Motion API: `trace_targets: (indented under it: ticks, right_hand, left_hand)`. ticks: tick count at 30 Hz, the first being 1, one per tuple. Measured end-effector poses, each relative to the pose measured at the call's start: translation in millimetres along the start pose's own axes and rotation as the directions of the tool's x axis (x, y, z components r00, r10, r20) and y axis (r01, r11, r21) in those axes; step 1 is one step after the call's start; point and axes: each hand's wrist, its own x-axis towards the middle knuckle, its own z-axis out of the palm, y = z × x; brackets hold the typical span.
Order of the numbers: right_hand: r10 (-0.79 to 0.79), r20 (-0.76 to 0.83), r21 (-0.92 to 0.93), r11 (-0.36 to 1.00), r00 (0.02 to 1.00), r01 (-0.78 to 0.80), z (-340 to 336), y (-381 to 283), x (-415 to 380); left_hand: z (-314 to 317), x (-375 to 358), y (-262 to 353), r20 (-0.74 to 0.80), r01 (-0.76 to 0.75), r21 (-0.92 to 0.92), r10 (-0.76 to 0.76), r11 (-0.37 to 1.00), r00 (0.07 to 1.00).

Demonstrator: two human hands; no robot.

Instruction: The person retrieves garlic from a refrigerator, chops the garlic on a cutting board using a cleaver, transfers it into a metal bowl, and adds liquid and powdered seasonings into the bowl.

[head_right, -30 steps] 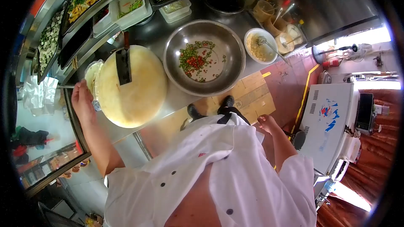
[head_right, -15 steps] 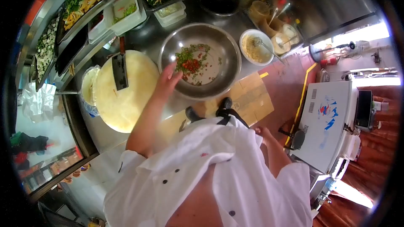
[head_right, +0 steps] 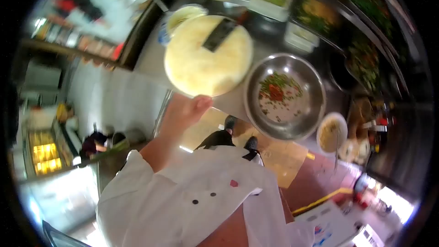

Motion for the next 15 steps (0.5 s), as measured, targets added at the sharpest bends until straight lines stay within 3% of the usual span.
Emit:
trace_targets:
  ticks: [1, 2, 4, 6, 7, 10, 12, 15]
  right_hand:
    - [-0.014, 0.018, -0.050, 0.999, 1.000, 0.015, -12, -14, 11]
    - [-0.029, 0.035, -0.098, 0.995, 0.999, 0.032, -22, -29, 23]
    - [-0.054, 0.068, -0.196, 0.978, 0.996, 0.066, -32, -61, 41]
    - [-0.088, 0.100, -0.286, 0.951, 0.991, 0.113, -30, -102, 58]
    - [-0.099, 0.109, -0.328, 0.936, 0.989, 0.130, -24, -122, 61]
    - [-0.146, 0.153, -0.463, 0.863, 0.977, 0.202, 15, -186, 70]
    - [-0.175, 0.186, -0.540, 0.804, 0.967, 0.250, 63, -228, 68]
    - [-0.219, 0.263, -0.638, 0.691, 0.940, 0.340, 166, -289, 57]
  left_hand:
    - [-21, -36, 21, 0.020, 0.050, 0.251, -0.057, 0.967, 0.998]
    - [-26, -59, -3, -0.084, -0.003, 0.297, 0.029, 0.955, 0.996]
    - [-20, -110, -110, -0.292, -0.009, 0.185, 0.064, 0.983, 0.954]
    - [27, -166, -392, -0.379, 0.507, 0.305, -0.386, 0.806, 0.841]
    - [27, -214, -456, -0.334, 0.603, 0.336, -0.507, 0.724, 0.795]
    - [21, -372, -517, -0.275, 0.813, 0.133, -0.767, 0.568, 0.580]
    - [26, -435, -537, -0.237, 0.886, -0.015, -0.862, 0.464, 0.448]
    - [21, -461, -566, -0.191, 0.880, -0.157, -0.888, 0.448, 0.418]
